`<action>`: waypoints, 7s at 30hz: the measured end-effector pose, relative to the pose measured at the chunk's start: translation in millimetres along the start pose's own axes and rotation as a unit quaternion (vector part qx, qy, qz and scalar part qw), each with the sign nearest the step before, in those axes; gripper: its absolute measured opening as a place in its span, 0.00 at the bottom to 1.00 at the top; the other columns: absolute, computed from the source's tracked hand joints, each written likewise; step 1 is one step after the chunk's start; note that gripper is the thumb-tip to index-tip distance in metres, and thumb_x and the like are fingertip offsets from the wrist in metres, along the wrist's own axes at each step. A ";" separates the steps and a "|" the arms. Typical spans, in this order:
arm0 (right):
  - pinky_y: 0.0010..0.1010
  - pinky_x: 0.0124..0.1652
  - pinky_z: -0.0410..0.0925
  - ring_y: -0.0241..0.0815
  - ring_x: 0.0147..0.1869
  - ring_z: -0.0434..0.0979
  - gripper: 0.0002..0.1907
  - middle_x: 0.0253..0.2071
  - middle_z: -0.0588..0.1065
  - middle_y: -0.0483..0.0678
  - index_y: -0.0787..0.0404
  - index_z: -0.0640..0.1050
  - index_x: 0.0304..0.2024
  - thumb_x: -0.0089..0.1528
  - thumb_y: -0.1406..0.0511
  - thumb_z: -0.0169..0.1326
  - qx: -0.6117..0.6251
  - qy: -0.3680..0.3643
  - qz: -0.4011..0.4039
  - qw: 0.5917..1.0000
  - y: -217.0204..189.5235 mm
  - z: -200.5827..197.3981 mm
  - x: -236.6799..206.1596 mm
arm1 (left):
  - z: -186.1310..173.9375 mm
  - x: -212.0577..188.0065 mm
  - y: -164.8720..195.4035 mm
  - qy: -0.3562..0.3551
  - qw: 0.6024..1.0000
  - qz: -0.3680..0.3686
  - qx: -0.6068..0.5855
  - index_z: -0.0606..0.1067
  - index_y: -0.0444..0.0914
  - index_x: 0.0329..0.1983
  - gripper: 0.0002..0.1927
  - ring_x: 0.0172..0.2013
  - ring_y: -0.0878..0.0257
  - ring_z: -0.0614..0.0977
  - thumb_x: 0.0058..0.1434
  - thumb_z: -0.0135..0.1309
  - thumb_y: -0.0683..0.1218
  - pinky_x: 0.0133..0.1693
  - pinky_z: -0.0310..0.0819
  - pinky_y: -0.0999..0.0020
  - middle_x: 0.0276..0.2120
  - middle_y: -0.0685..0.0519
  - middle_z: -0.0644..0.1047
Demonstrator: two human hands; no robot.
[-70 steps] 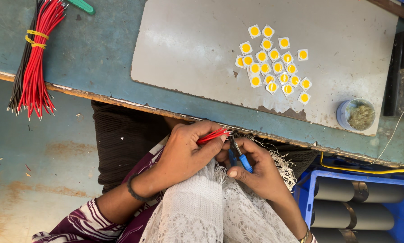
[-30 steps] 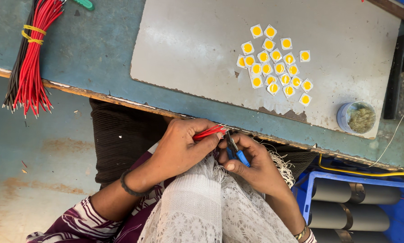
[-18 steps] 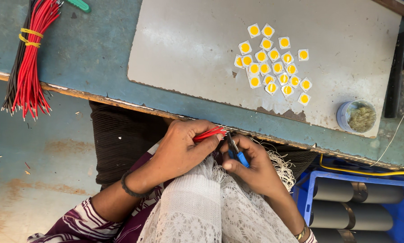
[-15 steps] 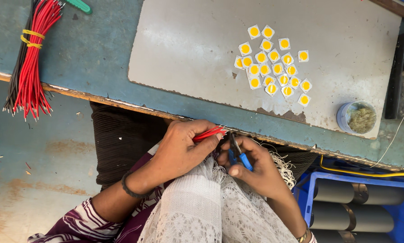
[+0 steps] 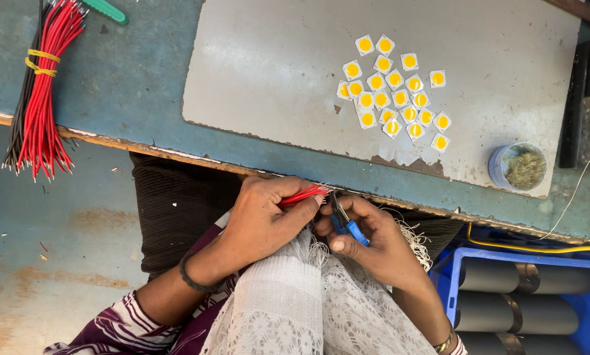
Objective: The person solders red and black wires onto the pads of small yellow LED boards using a soldering iron, dipping the wire tip into a container first. They then gather the wired boards into a bundle and use blue-handled pliers to strip insulation from the wire ends one at a time.
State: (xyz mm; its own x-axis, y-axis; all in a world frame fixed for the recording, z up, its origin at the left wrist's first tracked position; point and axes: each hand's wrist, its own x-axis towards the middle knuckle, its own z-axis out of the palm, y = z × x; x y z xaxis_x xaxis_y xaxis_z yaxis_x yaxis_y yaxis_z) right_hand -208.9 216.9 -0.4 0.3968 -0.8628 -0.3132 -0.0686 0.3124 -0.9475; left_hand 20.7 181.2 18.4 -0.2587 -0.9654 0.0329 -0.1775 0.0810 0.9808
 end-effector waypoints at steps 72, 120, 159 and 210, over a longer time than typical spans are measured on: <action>0.30 0.51 0.74 0.35 0.47 0.79 0.21 0.41 0.78 0.46 0.66 0.75 0.53 0.62 0.62 0.62 -0.052 0.001 -0.045 0.998 1.7 4.6 3.9 | -2.6 -4.9 -4.9 -0.009 1.000 0.023 0.002 0.81 0.32 0.44 0.12 0.27 0.64 0.87 0.58 0.57 0.41 0.30 0.79 0.71 0.30 0.46 0.84; 0.32 0.51 0.75 0.36 0.48 0.80 0.20 0.42 0.80 0.47 0.67 0.75 0.53 0.61 0.65 0.62 -0.085 0.018 -0.026 0.996 -17.3 17.2 10.8 | -17.4 -5.4 6.2 0.018 0.998 0.059 0.032 0.80 0.35 0.43 0.10 0.25 0.63 0.86 0.60 0.57 0.41 0.28 0.78 0.71 0.28 0.49 0.83; 0.31 0.53 0.72 0.36 0.49 0.79 0.20 0.43 0.80 0.47 0.67 0.76 0.50 0.60 0.62 0.63 -0.112 -0.009 -0.009 0.994 -19.3 5.4 9.4 | -14.4 -5.0 -2.6 0.017 0.988 0.116 0.097 0.83 0.36 0.45 0.11 0.26 0.57 0.86 0.60 0.59 0.42 0.29 0.78 0.67 0.31 0.45 0.83; 0.30 0.54 0.67 0.39 0.52 0.73 0.37 0.49 0.75 0.53 0.68 0.66 0.70 0.71 0.47 0.40 0.168 0.029 -0.056 0.984 51.8 48.6 -22.4 | -25.8 -10.4 7.3 -0.040 0.995 0.012 0.091 0.74 0.37 0.47 0.10 0.20 0.64 0.82 0.65 0.52 0.45 0.24 0.70 0.67 0.20 0.52 0.80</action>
State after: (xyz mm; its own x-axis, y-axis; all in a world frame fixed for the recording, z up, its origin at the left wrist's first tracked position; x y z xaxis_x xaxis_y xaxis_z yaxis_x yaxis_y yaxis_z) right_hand -176.9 271.7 -39.3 0.3308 -0.9175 -0.2211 0.2828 0.3198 -0.9043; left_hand 46.6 185.5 30.3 -0.3388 -0.9403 0.0342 -0.3372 0.1552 0.9285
